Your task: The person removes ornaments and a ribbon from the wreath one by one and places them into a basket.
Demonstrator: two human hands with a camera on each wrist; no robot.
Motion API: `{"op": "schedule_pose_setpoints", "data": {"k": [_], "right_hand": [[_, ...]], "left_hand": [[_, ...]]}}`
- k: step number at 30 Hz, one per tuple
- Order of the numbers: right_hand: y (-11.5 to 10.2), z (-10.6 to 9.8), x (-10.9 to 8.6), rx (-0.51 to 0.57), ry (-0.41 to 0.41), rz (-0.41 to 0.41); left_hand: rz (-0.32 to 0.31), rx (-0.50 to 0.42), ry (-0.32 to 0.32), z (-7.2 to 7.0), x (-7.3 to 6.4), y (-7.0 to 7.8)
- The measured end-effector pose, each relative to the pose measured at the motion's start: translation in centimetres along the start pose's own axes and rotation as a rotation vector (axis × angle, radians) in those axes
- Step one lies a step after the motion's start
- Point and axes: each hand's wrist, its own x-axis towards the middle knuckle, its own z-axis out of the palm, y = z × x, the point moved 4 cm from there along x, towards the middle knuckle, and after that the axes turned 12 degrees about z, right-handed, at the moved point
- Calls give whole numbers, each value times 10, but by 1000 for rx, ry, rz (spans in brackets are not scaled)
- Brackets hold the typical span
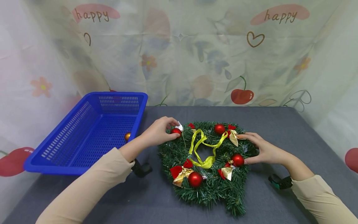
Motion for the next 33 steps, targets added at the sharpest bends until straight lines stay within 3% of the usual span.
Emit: {"op": "schedule_pose_setpoints", "data": {"k": [14,20,33], "right_hand": [[1,0,1,-1,-2,5],[1,0,1,-3,0,-5],[1,0,1,-3,3,-12]], "left_hand": [[-131,-45,-47,3,13,-15],[-134,-74,-66,5,14,-20],[-125,-29,-82,3,13,-19]]}}
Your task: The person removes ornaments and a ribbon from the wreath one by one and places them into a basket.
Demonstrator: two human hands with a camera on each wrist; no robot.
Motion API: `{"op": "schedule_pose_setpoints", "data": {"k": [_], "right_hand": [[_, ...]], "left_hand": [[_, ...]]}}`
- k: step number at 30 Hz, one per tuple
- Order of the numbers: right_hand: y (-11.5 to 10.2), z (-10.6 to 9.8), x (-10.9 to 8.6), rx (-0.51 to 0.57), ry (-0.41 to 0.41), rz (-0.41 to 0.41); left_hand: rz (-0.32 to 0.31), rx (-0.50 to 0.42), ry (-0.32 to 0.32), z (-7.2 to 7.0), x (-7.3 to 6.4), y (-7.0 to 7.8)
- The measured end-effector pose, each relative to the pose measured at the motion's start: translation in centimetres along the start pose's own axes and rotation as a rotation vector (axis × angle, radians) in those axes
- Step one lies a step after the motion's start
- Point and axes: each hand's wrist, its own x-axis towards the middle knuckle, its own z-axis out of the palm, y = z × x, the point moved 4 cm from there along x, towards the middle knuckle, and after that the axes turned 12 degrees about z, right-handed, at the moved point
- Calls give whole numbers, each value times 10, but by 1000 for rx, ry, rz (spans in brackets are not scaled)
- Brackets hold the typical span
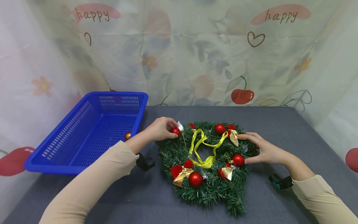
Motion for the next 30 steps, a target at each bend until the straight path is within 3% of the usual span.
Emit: {"op": "schedule_pose_setpoints", "data": {"k": [30], "right_hand": [[3,1,1,-6,4,8]], "left_hand": [[37,-26,50,-22,-12,-3]]}}
